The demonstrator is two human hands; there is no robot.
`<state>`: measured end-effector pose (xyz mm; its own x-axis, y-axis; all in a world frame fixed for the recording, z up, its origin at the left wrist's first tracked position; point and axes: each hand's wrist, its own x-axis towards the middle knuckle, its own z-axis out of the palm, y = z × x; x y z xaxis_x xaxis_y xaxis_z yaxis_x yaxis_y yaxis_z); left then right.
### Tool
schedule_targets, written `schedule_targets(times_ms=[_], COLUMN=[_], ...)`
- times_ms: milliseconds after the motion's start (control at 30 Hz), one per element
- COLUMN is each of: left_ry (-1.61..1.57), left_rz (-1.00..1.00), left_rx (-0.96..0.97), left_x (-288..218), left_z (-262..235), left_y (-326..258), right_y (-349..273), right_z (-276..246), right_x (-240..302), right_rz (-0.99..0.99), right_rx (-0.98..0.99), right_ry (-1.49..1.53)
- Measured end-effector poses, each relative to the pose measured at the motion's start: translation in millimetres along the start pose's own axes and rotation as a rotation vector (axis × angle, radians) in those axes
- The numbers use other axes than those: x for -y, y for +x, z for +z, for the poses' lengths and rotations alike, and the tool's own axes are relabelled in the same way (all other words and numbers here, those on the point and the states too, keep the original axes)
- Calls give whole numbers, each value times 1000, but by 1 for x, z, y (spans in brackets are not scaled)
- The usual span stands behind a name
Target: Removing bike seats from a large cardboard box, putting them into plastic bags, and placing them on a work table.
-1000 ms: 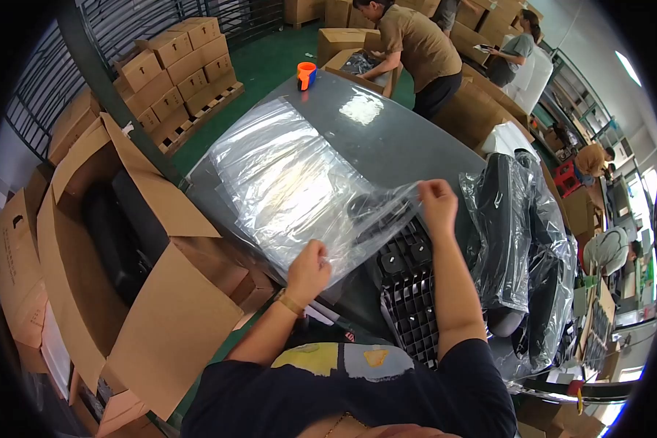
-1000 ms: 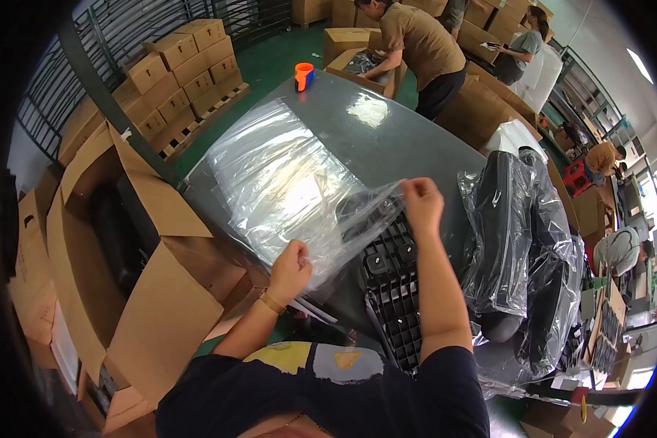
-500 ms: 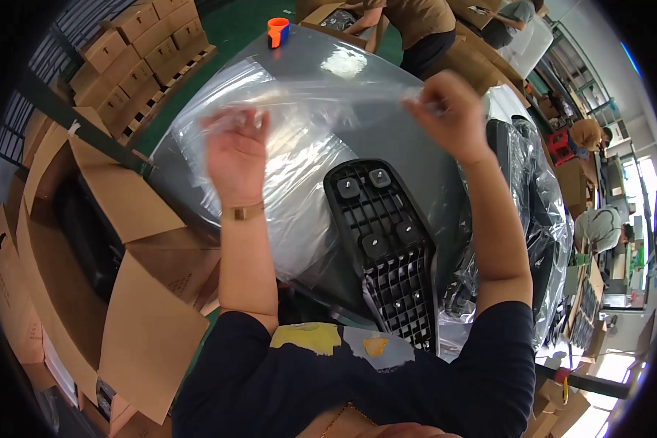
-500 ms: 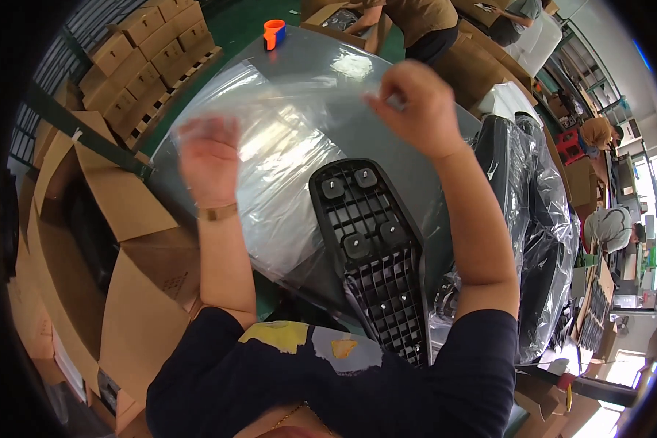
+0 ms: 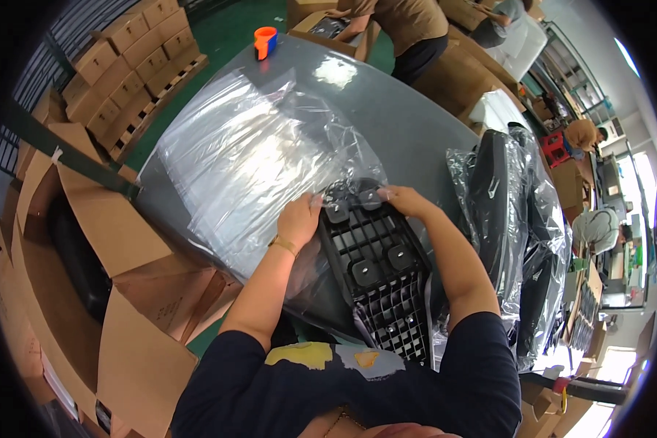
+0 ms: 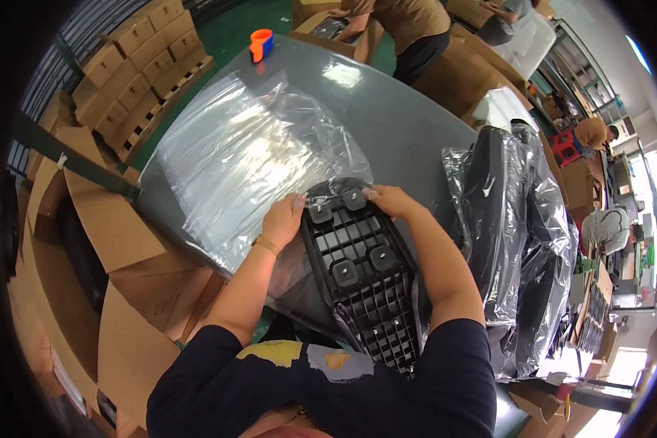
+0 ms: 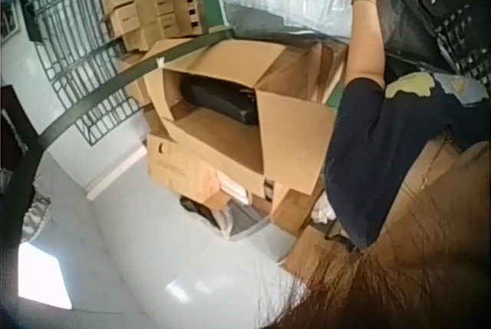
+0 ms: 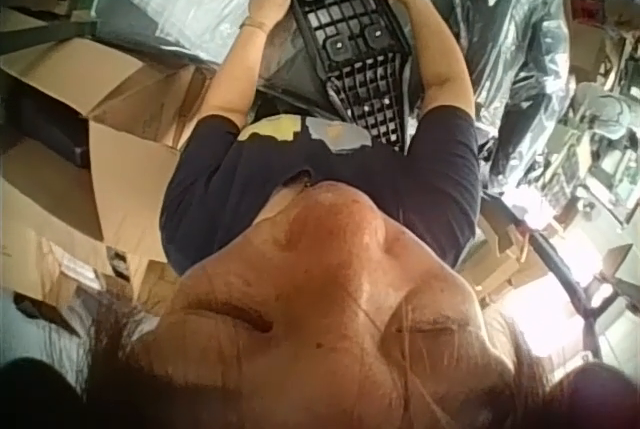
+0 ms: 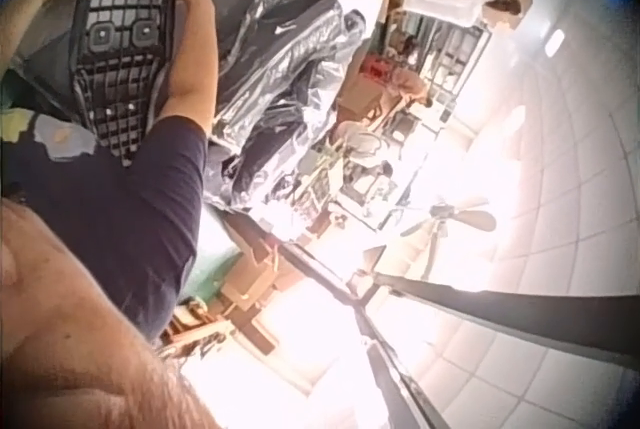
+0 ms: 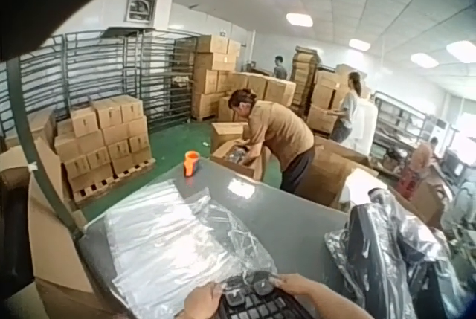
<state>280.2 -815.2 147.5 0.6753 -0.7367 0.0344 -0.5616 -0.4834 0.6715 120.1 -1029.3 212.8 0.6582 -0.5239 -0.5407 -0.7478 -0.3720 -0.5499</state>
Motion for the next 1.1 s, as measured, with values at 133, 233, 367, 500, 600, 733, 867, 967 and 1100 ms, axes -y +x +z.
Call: schedule_targets(times_ms=[133, 233, 367, 500, 600, 733, 867, 967, 1100], left_ry=[20, -114, -332, -506, -456, -331, -334, -364, -291], left_rz=[-98, -80, 160, 185, 259, 460, 685, 702, 729], left_rx=[-1, -9, -88, 25, -69, -155, -39, 249, 441], left_x=[-14, -24, -81, -115, -93, -104, -95, -82, -67], left_z=[7, 12, 22, 51, 80, 54, 25, -2, -23], left_y=[-7, 9, 54, 56, 30, -23, -85, -142, -195], right_y=[12, 9, 17, -12, -53, -141, -216, -273, -309], right_z=[11, -8, -87, -91, -32, 65, 158, 220, 292], right_x=[-24, -16, -40, -64, -94, -92, -120, -126, -143], right_rz=[-252, -215, 47, 262, 172, 182, -50, 147, 186], right_rx=[-232, -420, -749, -893, -900, -1088, -1061, -811, -740], right_ry=[-364, -371, -398, -197, -127, 266, 376, 374, 591])
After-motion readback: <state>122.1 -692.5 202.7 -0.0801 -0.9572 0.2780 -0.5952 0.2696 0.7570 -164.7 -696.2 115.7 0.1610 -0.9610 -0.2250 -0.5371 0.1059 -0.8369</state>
